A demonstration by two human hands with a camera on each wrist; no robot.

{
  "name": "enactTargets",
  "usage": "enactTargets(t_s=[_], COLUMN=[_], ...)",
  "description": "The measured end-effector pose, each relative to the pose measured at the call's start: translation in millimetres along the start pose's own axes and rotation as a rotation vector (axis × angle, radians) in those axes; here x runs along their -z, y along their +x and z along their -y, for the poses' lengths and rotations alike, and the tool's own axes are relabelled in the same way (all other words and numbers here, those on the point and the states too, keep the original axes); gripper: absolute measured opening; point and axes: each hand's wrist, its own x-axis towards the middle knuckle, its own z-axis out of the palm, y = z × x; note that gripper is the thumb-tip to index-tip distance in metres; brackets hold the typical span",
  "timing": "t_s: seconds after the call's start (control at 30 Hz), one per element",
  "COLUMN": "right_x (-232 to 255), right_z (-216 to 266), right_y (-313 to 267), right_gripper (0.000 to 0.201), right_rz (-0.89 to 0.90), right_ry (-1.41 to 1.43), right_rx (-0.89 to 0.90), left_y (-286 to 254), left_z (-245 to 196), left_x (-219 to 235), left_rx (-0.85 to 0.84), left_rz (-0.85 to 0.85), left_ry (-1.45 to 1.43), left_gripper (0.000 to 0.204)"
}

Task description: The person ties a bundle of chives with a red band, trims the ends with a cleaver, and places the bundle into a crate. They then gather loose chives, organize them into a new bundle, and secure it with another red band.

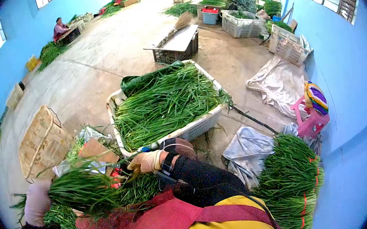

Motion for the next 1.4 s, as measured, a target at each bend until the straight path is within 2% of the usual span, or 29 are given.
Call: enactTargets(t_s=[0.03, 0.07, 0.1, 0.13, 0.17, 0.2, 0.27, 0.3, 0.33, 0.37, 0.43, 0.47, 0.53, 0.57, 0.63, 0.7, 0.77, 0.83, 0.9, 0.93, 0.97, 1.0, 1.03, 1.1, 1.13, 1.2, 1.23, 1.33, 1.4], right_x=[13, 22, 27, 29, 34, 43, 29, 20, 13, 7, -4, -8, -20, -28, -36, -49, -73, -117, -123, -137, -155, -155, -148, -129, -133, -111, -106, -98, -91], right_z=[16, 29, 37, 46, 58, 61, 130, 169, 188, 195, 203, 200, 182, 163, 137, 106, 75, 16, 26, 10, -23, -19, -20, 12, -21, 7, 11, 13, 10], right_y=[-10, -13, -17, -22, -12, -4, -10, -18, -9, 5, 31, 39, 51, 54, 47, 39, 43, 65, 54, 61, 73, 77, 76, 75, 88, 85, 86, 89, 91], right_gripper=[0.048, 0.044, 0.04, 0.035, 0.033, 0.049, 0.068, 0.078, 0.094, 0.094, 0.116, 0.116, 0.131, 0.133, 0.134, 0.135, 0.135, 0.132, 0.123, 0.113, 0.092, 0.067, 0.051, 0.032, 0.027, 0.025, 0.025, 0.025, 0.024], right_rz=[0.011, -0.081, -0.172, -0.327, -0.278, -0.202, -0.295, -0.217, -0.167, -0.171, -0.201, -0.201, 0.094, 0.142, 0.094, 0.132, 0.192, 0.216, 0.239, 0.213, 0.199, 0.177, 0.314, 0.322, 0.24, 0.218, 0.211, 0.217, 0.24], right_ry=[-0.244, -0.3, -0.351, -0.179, 0.082, 0.166, 0.274, 0.435, 0.437, 0.438, -0.057, -0.053, 0.058, 0.147, 0.12, 0.158, 0.123, 0.114, -0.021, -0.144, -0.274, -0.327, -0.151, -0.231, -0.36, -0.535, -0.577, -0.676, -0.722], right_rx=[-0.218, -0.163, -0.108, 0.126, 0.05, 0.114, 0.531, 0.501, 0.63, 0.632, 0.711, 0.715, 0.49, 0.512, 0.542, 0.273, 0.177, 0.159, -0.023, -0.044, -0.022, 0.096, -0.107, -0.065, 0.099, 0.07, 0.057, 0.034, 0.031], left_y=[5, 11, 16, 20, 24, 28, 37, 43, 46, 48, 48, 47, 44, 40, 23, 2, -20, -50, -79, -95, -115, -129, -145, -179, -191, -221, -227, -240, -240], left_z=[-6, -10, -13, -13, -12, -11, -34, -44, -47, -52, -66, -76, -73, -70, -56, -29, -17, 3, 11, 19, 32, 37, 41, 56, 54, 65, 65, 55, 54], left_x=[-1, -2, -2, -5, -9, -15, -7, -4, -4, -2, 6, 14, 21, 23, 17, 1, -11, -24, -30, -35, -43, -49, -52, -75, -83, -114, -123, -139, -149], left_rx=[-0.063, -0.125, -0.126, -0.15, -0.175, -0.252, -0.262, -0.273, -0.262, -0.265, -0.289, -0.256, -0.254, -0.254, -0.2, -0.158, -0.004, 0.137, 0.255, 0.357, 0.372, 0.436, 0.428, 0.587, 0.55, 0.585, 0.659, 0.692, 0.866], left_rz=[0.124, 0.248, 0.247, 0.207, 0.171, 0.227, 0.269, 0.322, 0.345, 0.346, 0.321, 0.308, 0.319, 0.329, 0.359, 0.336, 0.381, 0.417, 0.42, 0.433, 0.41, 0.415, 0.425, 0.474, 0.461, 0.432, 0.466, 0.471, 0.471], left_ry=[0.121, 0.242, 0.243, 0.231, 0.219, 0.345, 0.365, 0.383, 0.464, 0.467, 0.497, 0.502, 0.441, 0.372, 0.354, 0.294, 0.234, 0.256, 0.135, 0.123, 0.068, -0.048, -0.106, -0.315, -0.301, -0.56, -0.582, -0.559, -0.843], left_gripper=[0.009, 0.008, 0.008, 0.011, 0.015, 0.015, 0.013, 0.012, 0.009, 0.009, 0.01, 0.013, 0.011, 0.009, 0.013, 0.015, 0.013, 0.012, 0.011, 0.012, 0.014, 0.015, 0.016, 0.021, 0.022, 0.022, 0.024, 0.026, 0.029])
